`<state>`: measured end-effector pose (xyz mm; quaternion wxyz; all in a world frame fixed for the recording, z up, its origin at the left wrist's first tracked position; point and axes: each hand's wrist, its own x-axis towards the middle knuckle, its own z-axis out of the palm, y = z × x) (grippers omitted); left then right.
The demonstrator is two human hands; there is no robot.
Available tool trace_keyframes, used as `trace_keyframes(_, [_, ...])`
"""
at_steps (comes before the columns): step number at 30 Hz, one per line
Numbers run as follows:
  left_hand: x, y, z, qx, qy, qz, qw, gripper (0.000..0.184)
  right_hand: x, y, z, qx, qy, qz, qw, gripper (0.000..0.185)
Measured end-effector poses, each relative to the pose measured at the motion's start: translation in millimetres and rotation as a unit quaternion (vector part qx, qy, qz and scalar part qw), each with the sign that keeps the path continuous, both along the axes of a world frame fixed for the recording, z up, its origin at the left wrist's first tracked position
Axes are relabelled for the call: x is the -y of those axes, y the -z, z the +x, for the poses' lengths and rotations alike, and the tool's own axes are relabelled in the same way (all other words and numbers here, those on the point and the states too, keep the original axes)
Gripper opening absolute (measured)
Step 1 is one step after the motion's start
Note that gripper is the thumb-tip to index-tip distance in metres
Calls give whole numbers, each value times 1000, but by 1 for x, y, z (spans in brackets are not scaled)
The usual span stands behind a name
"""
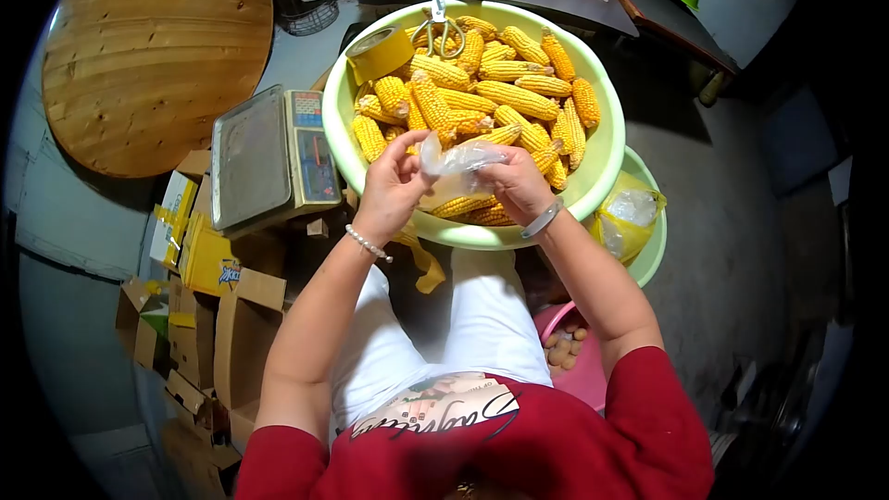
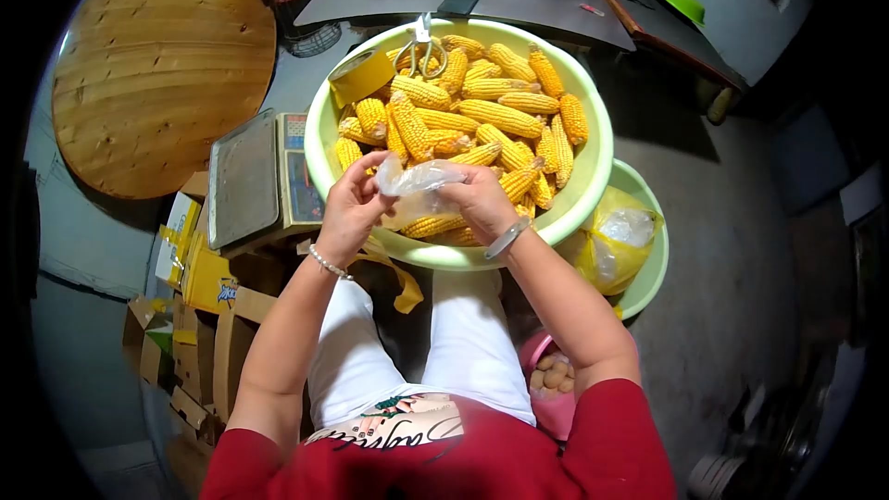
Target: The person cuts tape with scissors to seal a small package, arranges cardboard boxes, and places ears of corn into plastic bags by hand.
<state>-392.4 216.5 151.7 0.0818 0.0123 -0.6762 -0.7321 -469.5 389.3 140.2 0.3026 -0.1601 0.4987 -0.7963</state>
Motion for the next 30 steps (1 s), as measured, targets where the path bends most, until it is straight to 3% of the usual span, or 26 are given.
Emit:
trace_keyframes(2, [0,6,-2,-10,21,30,999,29,-3,-7,3,17,-16,9,1000,23])
trace_keyframes(5, [-6,11,-9,49,69,-108,991,11,-5,11,-13,5,-85,103,991,24])
trace_keyframes(6, [-10,8,-11,60,47,-162,984,7,-5,13,-14,-10,-63,115,991,23])
trace_keyframes(8, [-9,11,-16,53,19,-134,989,7,-1,11,-12,-41,-18,139,989,19])
trace_keyframes(9, [-9,10,-19,49,6,-120,992,7,-2,5,-11,-32,-15,122,992,19])
trace_keyframes(11, [-10,5,-16,47,12,24,999,8,-6,-8,-7,-11,-9,88,996,19])
trace_keyframes(15, [-6,-6,-15,71,-3,155,985,9,-1,-8,-11,61,15,-145,987,29])
trace_keyframes(17, [-6,3,-18,76,-31,186,979,10,5,-3,-12,53,18,-199,978,26])
trace_keyframes(22, [10,23,-22,54,-121,116,984,17,7,7,-15,104,73,-302,945,15])
trace_keyframes(25, [18,28,-21,50,-111,14,992,12,1,35,-32,98,12,-348,932,11])
trace_keyframes(27, [18,36,-23,29,-109,-65,991,10,3,25,-31,59,73,-245,965,8])
trace_keyframes(29, [14,33,-24,49,-83,48,994,8,10,11,-25,20,133,-145,980,9])
trace_keyframes(30, [9,21,-22,77,-83,105,988,8,11,-6,-16,34,80,-183,979,8])
